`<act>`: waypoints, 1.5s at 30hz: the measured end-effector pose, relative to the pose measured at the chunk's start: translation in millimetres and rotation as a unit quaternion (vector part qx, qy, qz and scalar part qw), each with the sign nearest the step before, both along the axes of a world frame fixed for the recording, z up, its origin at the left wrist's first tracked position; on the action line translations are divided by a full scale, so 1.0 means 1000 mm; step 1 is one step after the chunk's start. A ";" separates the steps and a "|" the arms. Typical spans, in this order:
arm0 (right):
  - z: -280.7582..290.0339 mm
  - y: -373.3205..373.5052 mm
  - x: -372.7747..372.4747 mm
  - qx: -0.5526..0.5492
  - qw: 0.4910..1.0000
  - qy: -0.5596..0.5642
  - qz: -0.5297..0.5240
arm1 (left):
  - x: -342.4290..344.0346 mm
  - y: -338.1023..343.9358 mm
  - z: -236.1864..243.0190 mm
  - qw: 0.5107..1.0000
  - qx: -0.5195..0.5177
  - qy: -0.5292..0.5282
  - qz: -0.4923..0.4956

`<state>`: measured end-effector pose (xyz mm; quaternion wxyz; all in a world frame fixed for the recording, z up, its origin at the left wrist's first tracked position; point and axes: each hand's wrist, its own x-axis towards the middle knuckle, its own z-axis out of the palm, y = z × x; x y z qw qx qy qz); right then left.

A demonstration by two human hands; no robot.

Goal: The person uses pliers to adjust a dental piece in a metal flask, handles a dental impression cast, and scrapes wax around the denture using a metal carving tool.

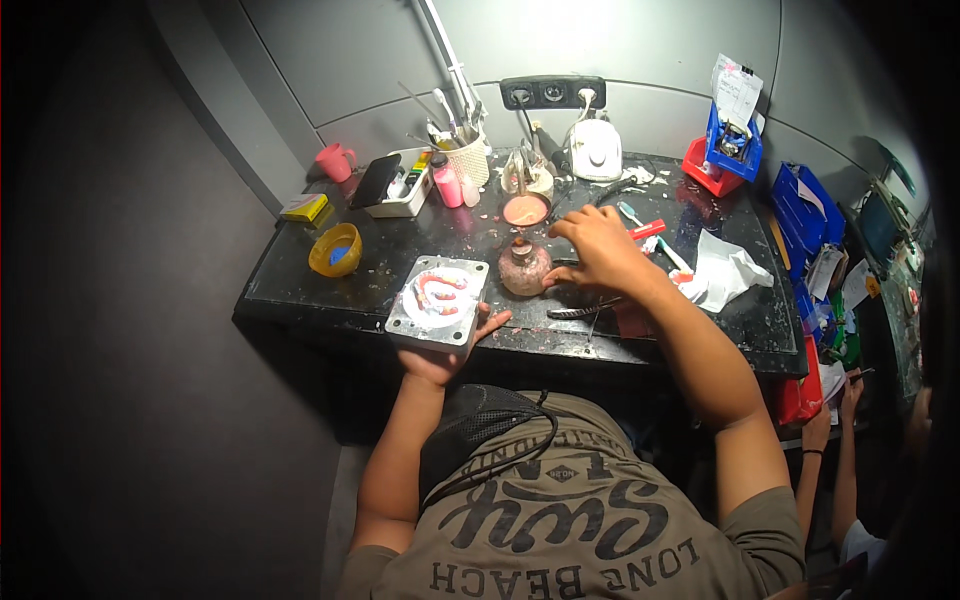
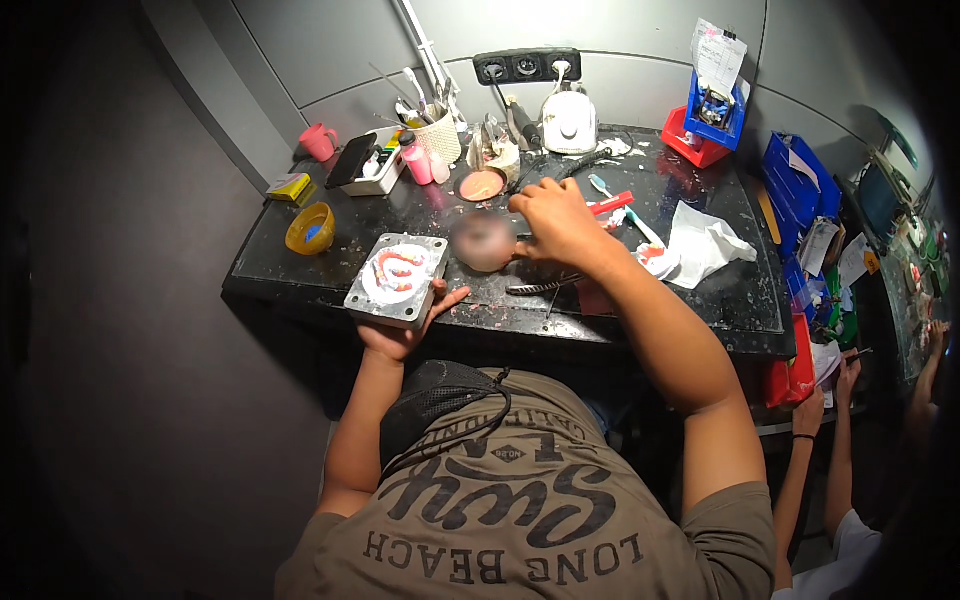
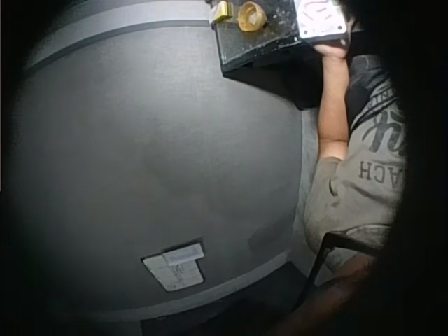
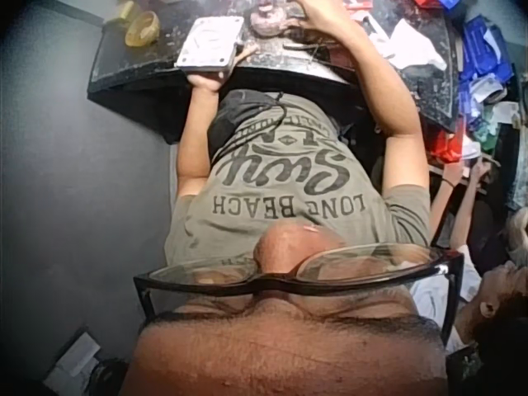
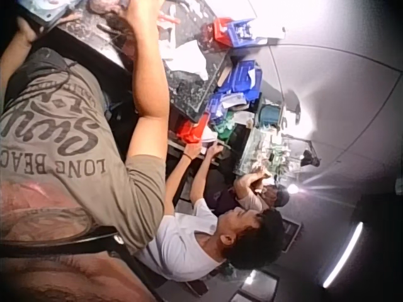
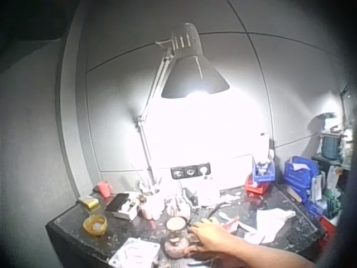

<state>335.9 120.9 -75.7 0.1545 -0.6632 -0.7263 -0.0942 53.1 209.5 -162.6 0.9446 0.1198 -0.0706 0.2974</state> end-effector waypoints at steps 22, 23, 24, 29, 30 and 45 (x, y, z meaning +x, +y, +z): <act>0.019 -0.017 0.032 -0.167 0.970 0.153 0.085 | 0.004 -0.001 0.003 1.000 0.010 0.016 0.010; 0.023 -0.017 0.037 -0.167 0.961 0.210 0.067 | 0.003 0.000 0.001 0.999 0.026 0.021 0.018; 0.028 -0.019 0.034 -0.134 0.972 0.188 0.045 | 0.001 0.001 0.001 0.999 0.028 0.020 0.013; 0.007 -0.005 0.064 -0.113 0.978 0.171 -0.032 | 0.003 -0.002 0.006 0.999 0.013 0.043 0.021; 0.008 -0.004 0.060 -0.114 0.978 0.171 -0.026 | 0.002 -0.004 0.005 0.999 0.006 0.040 0.019; 0.024 -0.016 0.047 -0.018 0.983 0.177 -0.042 | 0.001 -0.003 0.007 1.000 -0.007 0.011 0.006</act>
